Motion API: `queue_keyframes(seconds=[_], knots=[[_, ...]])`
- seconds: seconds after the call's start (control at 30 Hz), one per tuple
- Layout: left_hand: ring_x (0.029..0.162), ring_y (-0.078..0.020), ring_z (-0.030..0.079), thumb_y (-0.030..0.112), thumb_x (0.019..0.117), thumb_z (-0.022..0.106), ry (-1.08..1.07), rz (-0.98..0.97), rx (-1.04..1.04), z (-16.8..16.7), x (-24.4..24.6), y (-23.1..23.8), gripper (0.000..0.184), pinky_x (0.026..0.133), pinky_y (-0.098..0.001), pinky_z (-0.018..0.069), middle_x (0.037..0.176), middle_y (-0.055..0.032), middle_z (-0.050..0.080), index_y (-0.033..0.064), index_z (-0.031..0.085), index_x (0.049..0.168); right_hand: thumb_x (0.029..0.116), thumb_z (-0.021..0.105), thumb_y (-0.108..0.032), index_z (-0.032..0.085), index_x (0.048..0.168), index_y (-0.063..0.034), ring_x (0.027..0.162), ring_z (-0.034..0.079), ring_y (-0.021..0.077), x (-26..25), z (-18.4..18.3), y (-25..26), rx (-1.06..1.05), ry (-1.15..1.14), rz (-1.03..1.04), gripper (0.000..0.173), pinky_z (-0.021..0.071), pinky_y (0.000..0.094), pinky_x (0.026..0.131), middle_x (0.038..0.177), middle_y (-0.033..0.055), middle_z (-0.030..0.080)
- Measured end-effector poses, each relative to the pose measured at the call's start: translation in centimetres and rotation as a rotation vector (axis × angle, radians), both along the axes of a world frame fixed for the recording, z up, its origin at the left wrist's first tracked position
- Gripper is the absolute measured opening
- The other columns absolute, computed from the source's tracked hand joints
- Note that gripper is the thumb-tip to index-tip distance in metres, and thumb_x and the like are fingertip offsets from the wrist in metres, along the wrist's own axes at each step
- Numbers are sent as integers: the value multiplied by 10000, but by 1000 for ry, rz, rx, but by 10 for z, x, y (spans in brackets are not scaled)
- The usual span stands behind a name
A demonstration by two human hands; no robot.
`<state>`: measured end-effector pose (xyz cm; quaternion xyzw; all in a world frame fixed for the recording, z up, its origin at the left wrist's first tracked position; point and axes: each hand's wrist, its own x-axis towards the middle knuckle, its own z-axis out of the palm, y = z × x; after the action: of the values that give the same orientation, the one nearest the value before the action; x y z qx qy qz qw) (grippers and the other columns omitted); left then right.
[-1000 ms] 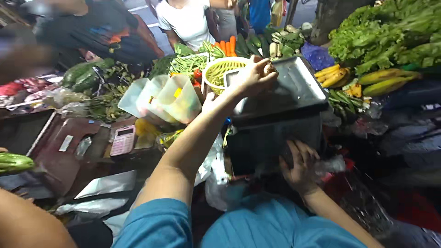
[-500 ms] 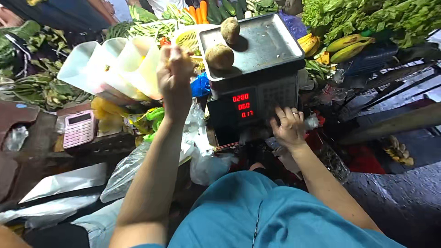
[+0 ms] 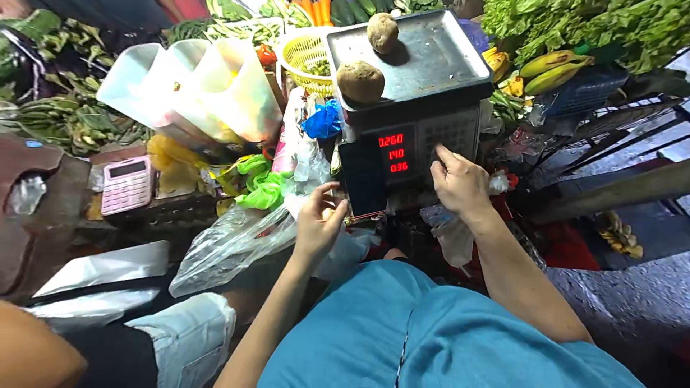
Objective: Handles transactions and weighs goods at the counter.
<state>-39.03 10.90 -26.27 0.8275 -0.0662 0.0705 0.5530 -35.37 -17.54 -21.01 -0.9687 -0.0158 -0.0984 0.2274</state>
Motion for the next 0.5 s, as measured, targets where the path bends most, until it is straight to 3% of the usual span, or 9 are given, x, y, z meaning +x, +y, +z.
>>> queue_keyframes(seconds=[0.07,0.13,0.23,0.37,0.5], knots=[[860,-151,649,203,950,630,0,-36,118,-1,4,-8,553,731,-340,569,1251,-139,621,72,515,1474,1059,478,-208,577,1461,-105,1040,703,287,-11,-7,14,303,97,78,426,552,548,897,1209,145,718],[844,-156,637,210,939,617,1,-48,173,-1,4,-14,606,717,-344,557,1306,-167,586,64,478,1511,1045,494,-172,513,1500,-78,749,624,116,-19,-26,34,667,270,196,465,534,329,703,906,52,692],[917,-179,638,195,927,609,5,-59,176,-1,4,-15,614,768,-369,552,1327,-173,585,46,478,1508,1019,503,-110,380,1564,-33,622,531,33,-25,-48,53,940,391,317,564,465,205,608,743,-17,602],[813,-108,613,169,919,602,18,-61,163,0,5,-14,604,677,-287,537,1338,-135,571,70,497,1505,1023,507,-148,418,1562,-75,652,538,42,-27,-53,56,773,306,274,550,479,223,661,740,-19,598],[868,-132,626,163,917,610,35,-67,152,-1,5,-13,631,715,-318,551,1350,-136,563,68,471,1525,1025,497,-199,436,1559,-93,643,525,65,-27,-53,55,584,228,276,549,479,261,651,728,-6,581]])
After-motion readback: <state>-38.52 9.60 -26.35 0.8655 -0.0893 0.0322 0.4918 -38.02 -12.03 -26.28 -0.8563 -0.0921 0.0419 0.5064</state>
